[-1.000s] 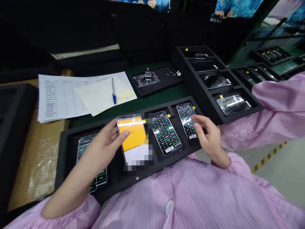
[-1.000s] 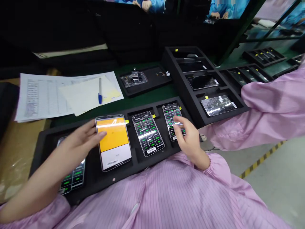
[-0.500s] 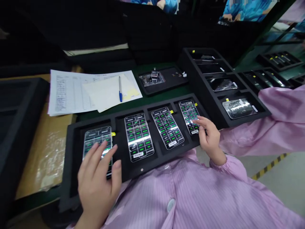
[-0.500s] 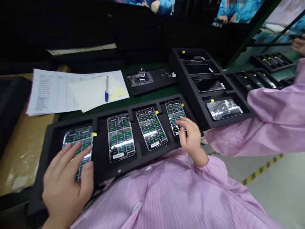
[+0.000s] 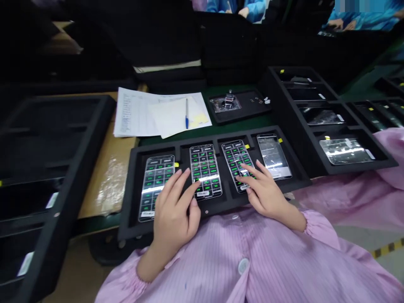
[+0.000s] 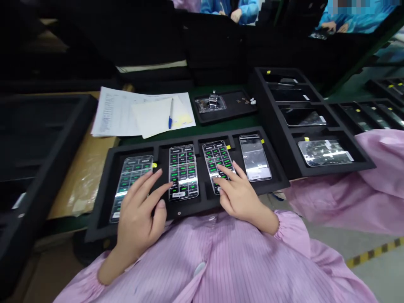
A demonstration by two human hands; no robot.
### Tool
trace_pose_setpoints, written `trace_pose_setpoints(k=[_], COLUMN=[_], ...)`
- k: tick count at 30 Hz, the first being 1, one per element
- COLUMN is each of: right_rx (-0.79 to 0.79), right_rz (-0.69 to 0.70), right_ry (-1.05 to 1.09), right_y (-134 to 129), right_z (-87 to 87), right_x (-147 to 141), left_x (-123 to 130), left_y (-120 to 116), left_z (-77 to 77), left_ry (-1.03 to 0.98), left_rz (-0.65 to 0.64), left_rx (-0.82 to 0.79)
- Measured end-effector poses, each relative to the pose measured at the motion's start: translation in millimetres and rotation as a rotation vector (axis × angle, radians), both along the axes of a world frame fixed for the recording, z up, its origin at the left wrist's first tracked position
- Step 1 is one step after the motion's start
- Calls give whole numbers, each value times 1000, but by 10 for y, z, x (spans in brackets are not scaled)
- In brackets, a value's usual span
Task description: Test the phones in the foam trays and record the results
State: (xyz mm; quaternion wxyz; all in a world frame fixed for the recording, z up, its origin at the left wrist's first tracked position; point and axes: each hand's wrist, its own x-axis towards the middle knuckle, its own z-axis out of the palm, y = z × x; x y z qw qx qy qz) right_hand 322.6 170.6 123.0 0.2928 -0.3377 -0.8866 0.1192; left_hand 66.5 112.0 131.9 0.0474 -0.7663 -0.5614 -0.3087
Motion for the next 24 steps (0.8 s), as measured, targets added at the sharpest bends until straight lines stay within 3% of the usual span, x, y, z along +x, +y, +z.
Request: trace_pose_setpoints(k=[10,14,18,24], right_rx=[-42,-63,-92,-102], right_rz=[-24,-98,-127,-141], right_ry=[57,87,106,107], right_y=[-13,-30,-23,-26], right_z=[-58,-94,-141,-113], right_x=[93,188,218,187], left_x=[-47,-365,-629,-635], left_y=[-146,-384,-587,-610], left_z=[32,55,-60,-160], left_ry=[140,62,40,80], left_rz=[102,345,532,508], left_rx=[-130,-4,23,-42])
